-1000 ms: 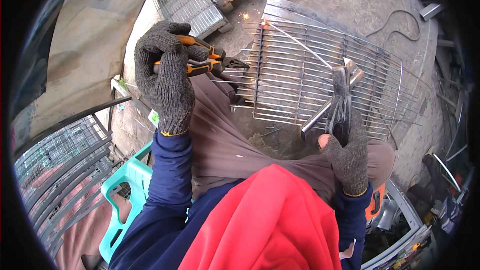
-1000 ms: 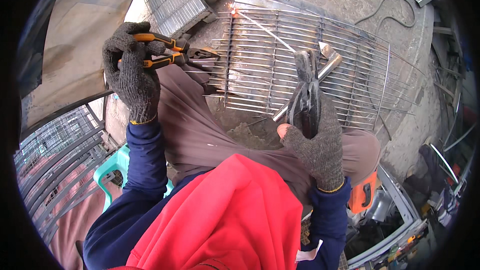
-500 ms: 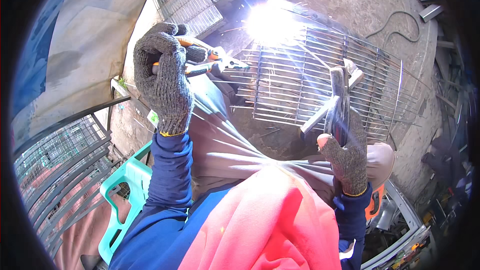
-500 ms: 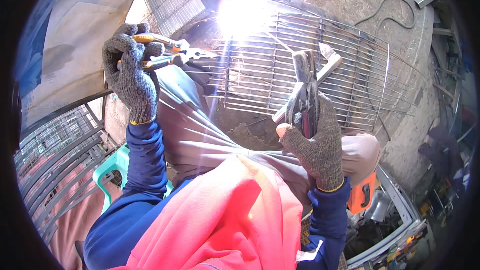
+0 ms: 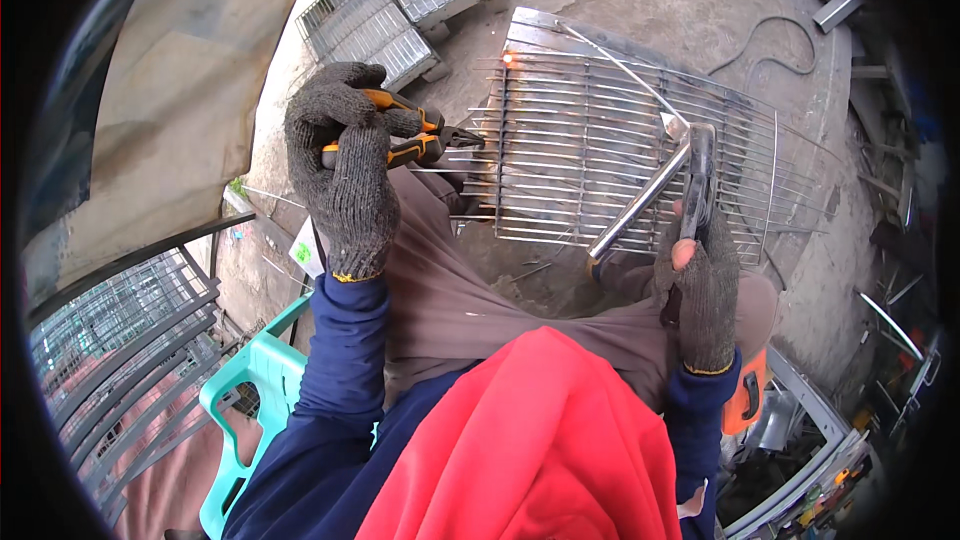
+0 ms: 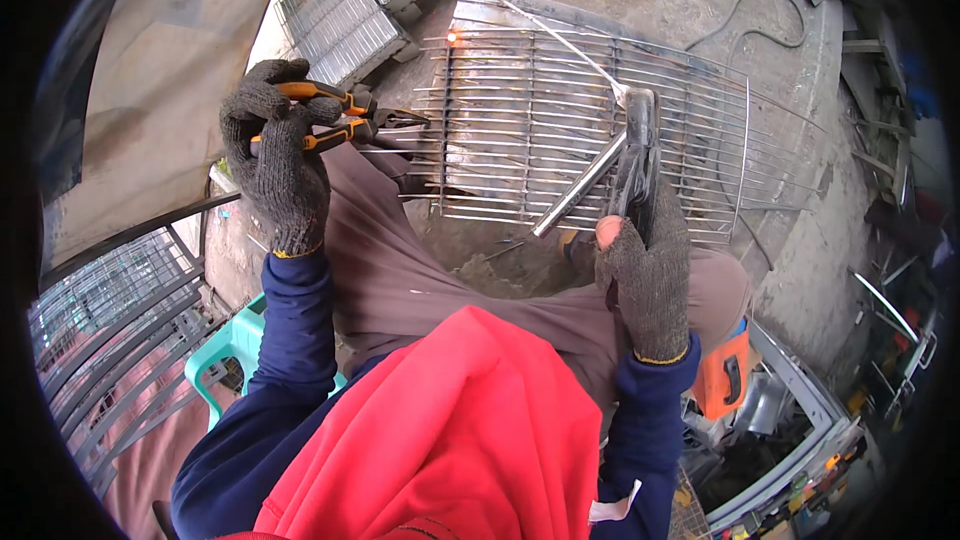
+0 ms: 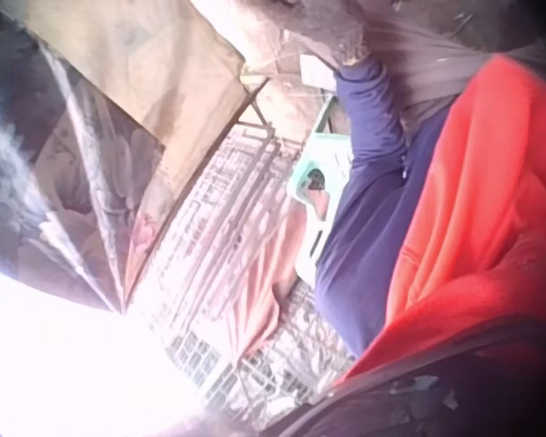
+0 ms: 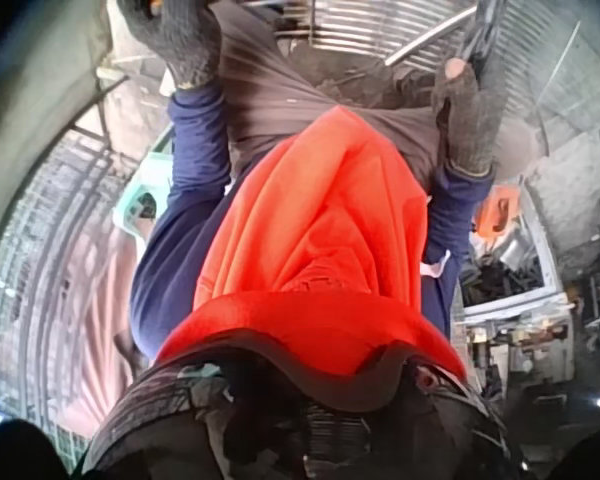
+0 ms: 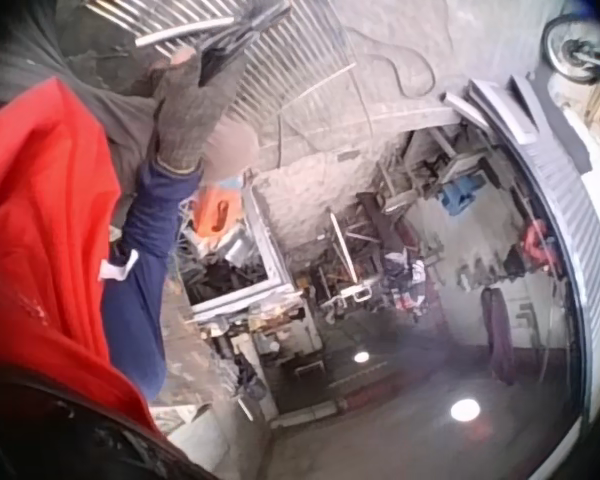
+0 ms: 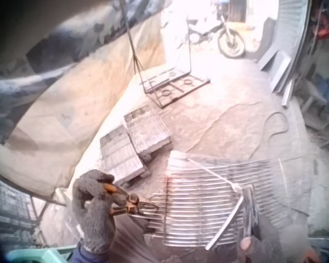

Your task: Welding a metal grate using an electrode holder and pliers to align parts.

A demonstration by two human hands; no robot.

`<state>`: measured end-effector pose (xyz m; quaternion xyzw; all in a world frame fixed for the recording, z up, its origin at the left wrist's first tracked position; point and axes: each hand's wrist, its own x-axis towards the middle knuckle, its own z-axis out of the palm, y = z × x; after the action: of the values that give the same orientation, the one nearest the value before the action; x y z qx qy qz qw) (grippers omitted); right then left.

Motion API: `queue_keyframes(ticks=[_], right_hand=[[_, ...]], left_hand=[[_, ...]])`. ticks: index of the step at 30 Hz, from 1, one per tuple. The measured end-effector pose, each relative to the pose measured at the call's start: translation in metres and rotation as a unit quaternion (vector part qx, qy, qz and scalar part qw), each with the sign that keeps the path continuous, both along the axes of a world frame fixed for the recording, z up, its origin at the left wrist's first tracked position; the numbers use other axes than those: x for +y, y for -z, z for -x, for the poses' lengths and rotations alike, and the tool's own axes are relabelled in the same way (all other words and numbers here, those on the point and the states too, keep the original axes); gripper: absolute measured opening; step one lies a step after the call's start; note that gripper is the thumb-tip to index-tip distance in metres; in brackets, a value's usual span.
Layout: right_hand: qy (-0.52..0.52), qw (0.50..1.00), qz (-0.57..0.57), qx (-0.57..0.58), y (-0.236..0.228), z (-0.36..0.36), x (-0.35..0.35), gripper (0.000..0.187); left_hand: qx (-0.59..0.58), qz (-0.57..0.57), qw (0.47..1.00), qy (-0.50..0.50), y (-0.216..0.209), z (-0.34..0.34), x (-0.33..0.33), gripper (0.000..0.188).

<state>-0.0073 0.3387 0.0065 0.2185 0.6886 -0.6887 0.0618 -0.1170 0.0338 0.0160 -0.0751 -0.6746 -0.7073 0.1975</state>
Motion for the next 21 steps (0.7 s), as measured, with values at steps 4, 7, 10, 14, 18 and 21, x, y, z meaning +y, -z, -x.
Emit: queue_keyframes(ticks=[4, 7, 10, 14, 18, 21], right_hand=[[0.017, 0.994, 0.108, 0.003, -0.025, -0.007, 0.01, 0.067], [-0.056, 0.998, -0.034, -0.006, -0.016, -0.012, 0.021, 0.026], [-0.058, 0.998, 0.034, 0.018, -0.028, -0.009, 0.003, 0.042], [0.059, 0.996, 0.038, 0.054, 0.016, -0.037, 0.009, 0.035], [0.077, 0.977, 0.129, 0.152, 0.031, -0.069, 0.019, 0.021], [0.174, 0.907, -0.286, 0.254, 0.019, -0.096, 0.013, 0.023]], left_hand=[[-0.003, 0.05, 0.999, -0.009, -0.003, 0.001, 0.02, 0.016], [-0.02, 0.021, 1.0, 0.003, 0.009, 0.0, 0.013, 0.021], [-0.029, -0.015, 0.999, -0.022, 0.015, -0.002, -0.013, 0.046], [-0.083, -0.043, 0.995, -0.042, 0.016, 0.002, -0.004, 0.052], [-0.101, -0.129, 0.986, -0.025, 0.035, 0.009, -0.012, 0.046], [-0.174, -0.148, 0.974, 0.001, 0.026, 0.004, -0.02, 0.038]])
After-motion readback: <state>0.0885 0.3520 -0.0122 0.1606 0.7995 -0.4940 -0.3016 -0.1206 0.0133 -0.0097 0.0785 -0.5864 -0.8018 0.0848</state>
